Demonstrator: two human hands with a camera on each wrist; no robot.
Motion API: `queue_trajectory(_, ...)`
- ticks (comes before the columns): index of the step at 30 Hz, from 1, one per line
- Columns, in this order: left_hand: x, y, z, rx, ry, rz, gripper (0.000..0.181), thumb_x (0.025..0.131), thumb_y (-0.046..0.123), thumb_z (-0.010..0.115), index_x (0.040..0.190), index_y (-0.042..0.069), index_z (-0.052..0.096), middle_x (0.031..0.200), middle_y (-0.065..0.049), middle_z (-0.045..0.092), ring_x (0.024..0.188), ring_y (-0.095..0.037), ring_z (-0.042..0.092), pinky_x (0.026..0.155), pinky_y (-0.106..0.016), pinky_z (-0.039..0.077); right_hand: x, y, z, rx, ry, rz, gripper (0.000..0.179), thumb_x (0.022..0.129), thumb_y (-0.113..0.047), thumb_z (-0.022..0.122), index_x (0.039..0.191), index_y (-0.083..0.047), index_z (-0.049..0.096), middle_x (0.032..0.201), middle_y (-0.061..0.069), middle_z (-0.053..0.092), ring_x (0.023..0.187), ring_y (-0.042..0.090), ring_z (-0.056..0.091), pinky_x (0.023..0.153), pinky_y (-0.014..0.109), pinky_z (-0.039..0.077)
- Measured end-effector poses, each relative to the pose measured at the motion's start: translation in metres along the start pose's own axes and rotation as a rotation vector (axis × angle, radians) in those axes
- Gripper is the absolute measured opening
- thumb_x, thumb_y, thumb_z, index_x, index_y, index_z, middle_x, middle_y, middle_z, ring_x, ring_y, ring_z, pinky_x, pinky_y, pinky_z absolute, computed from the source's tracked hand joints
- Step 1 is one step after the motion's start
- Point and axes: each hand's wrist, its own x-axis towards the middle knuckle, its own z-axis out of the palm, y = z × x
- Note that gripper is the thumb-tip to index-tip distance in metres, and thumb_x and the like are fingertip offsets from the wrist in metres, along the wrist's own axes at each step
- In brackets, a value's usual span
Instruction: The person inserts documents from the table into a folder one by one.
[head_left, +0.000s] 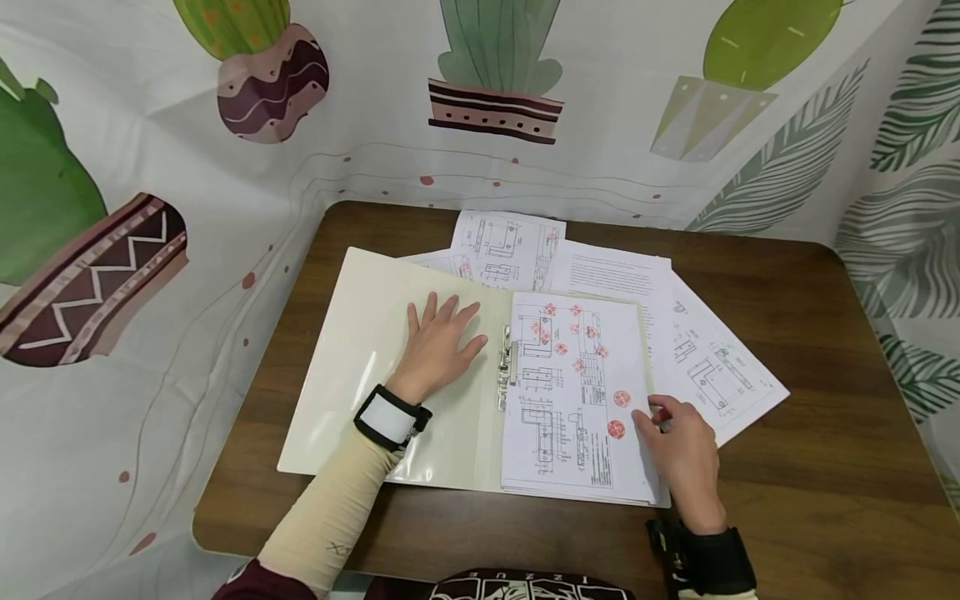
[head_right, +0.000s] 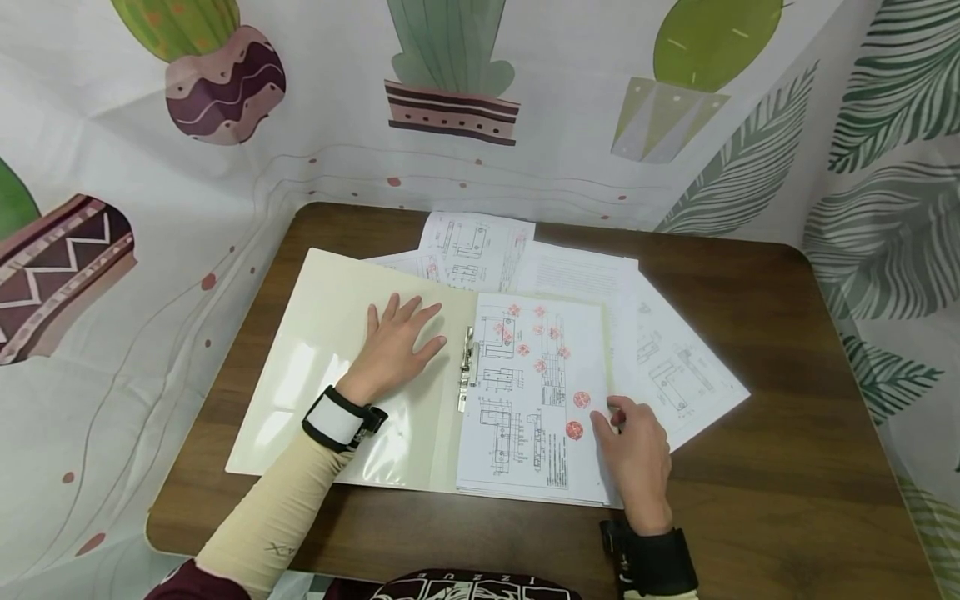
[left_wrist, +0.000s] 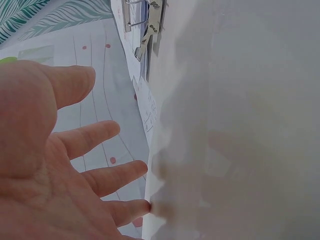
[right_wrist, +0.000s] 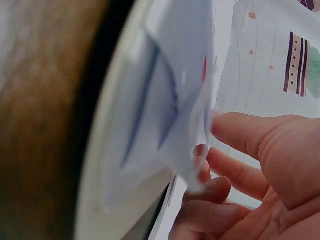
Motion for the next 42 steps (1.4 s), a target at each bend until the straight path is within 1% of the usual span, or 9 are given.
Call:
queue_trajectory(5, 0.0, 0.0, 0.0, 0.002, 0.0, -0.001, 0.056, 0.103, 0.041, 0.06, 0.153, 0.017, 0.051, 0.161, -0.021, 0.037, 0.153, -0.05, 0.014, 0.12, -0.068, -0.001, -0.001, 0.0, 0.0, -0.034, -0.027, -0.005, 0.042, 0.093, -0.02, 0.076, 0.127, 0.002, 0.068, 0.094, 0.016, 0.061, 0.074, 0.028, 0.056, 0.053, 0.032, 0.039)
queue_trajectory(10, -0.001, 0.0, 0.0, -0.001, -0.002, -0.003, 0.056, 0.104, 0.041, 0.059, 0.153, 0.017, 0.051, 0.161, -0.022, 0.037, 0.153, -0.05, 0.014, 0.12, -0.068, -0.001, -0.001, -0.001, -0.001, -0.073, -0.09, -0.007, 0.051, 0.092, -0.024, 0.076, 0.134, 0.003, 0.063, 0.086, 0.014, 0.052, 0.068, 0.025, 0.049, 0.052, 0.033, 0.036)
queue_trajectory(13, -0.001, 0.0, 0.0, -0.002, -0.002, -0.003, 0.056, 0.104, 0.041, 0.06, 0.153, 0.017, 0.05, 0.161, -0.022, 0.037, 0.153, -0.05, 0.013, 0.12, -0.068, -0.001, -0.001, -0.001, -0.001, -0.079, -0.11, -0.008, 0.056, 0.092, -0.024, 0.077, 0.138, 0.003, 0.06, 0.084, 0.012, 0.05, 0.067, 0.024, 0.047, 0.052, 0.033, 0.035)
queue_trajectory(20, 0.0, 0.0, 0.001, -0.002, 0.001, 0.0, 0.056, 0.103, 0.041, 0.06, 0.153, 0.016, 0.051, 0.161, -0.022, 0.037, 0.153, -0.05, 0.013, 0.119, -0.069, -0.002, -0.001, 0.0, -0.004, -0.062, -0.144, 0.013, 0.068, 0.092, -0.028, 0.078, 0.146, 0.002, 0.052, 0.085, 0.011, 0.054, 0.069, 0.024, 0.051, 0.053, 0.033, 0.037)
queue_trajectory(25, 0.0, 0.0, 0.001, -0.005, -0.002, -0.003, 0.056, 0.103, 0.041, 0.06, 0.153, 0.017, 0.051, 0.161, -0.022, 0.037, 0.153, -0.05, 0.012, 0.12, -0.068, -0.002, 0.002, 0.001, -0.012, -0.042, -0.143, 0.017, 0.067, 0.094, -0.028, 0.075, 0.146, 0.003, 0.05, 0.087, 0.012, 0.06, 0.069, 0.024, 0.055, 0.054, 0.032, 0.039)
queue_trajectory(30, -0.001, 0.0, 0.0, 0.001, 0.0, 0.001, 0.056, 0.103, 0.042, 0.06, 0.153, 0.017, 0.051, 0.161, -0.021, 0.037, 0.153, -0.05, 0.013, 0.119, -0.069, -0.002, 0.009, 0.001, -0.024, -0.036, -0.14, 0.014, 0.065, 0.097, -0.03, 0.071, 0.148, 0.003, 0.048, 0.101, 0.02, 0.065, 0.075, 0.028, 0.06, 0.056, 0.032, 0.043)
queue_trajectory(36, -0.001, 0.0, -0.001, 0.008, 0.004, 0.007, 0.055, 0.103, 0.042, 0.059, 0.152, 0.017, 0.052, 0.161, -0.021, 0.038, 0.153, -0.05, 0.013, 0.119, -0.07, -0.001, 0.019, 0.003, -0.043, -0.025, -0.099, -0.029, 0.066, 0.1, -0.034, 0.068, 0.149, 0.003, 0.046, 0.121, 0.029, 0.064, 0.092, 0.04, 0.067, 0.06, 0.032, 0.05)
queue_trajectory(39, -0.001, 0.0, 0.0, 0.005, 0.004, 0.005, 0.055, 0.103, 0.042, 0.059, 0.152, 0.018, 0.051, 0.161, -0.021, 0.038, 0.153, -0.05, 0.014, 0.119, -0.07, -0.001, 0.024, 0.002, -0.052, -0.023, -0.069, -0.047, 0.067, 0.1, -0.034, 0.067, 0.151, 0.003, 0.044, 0.128, 0.031, 0.061, 0.102, 0.046, 0.066, 0.068, 0.044, 0.056)
queue_trajectory(42, -0.002, 0.001, -0.001, 0.002, 0.003, 0.003, 0.056, 0.103, 0.042, 0.06, 0.152, 0.017, 0.051, 0.161, -0.021, 0.038, 0.153, -0.05, 0.013, 0.119, -0.069, -0.001, 0.031, 0.001, -0.062, -0.025, -0.046, -0.054, 0.07, 0.101, -0.034, 0.066, 0.154, 0.003, 0.039, 0.138, 0.032, 0.056, 0.116, 0.05, 0.061, 0.082, 0.058, 0.055)
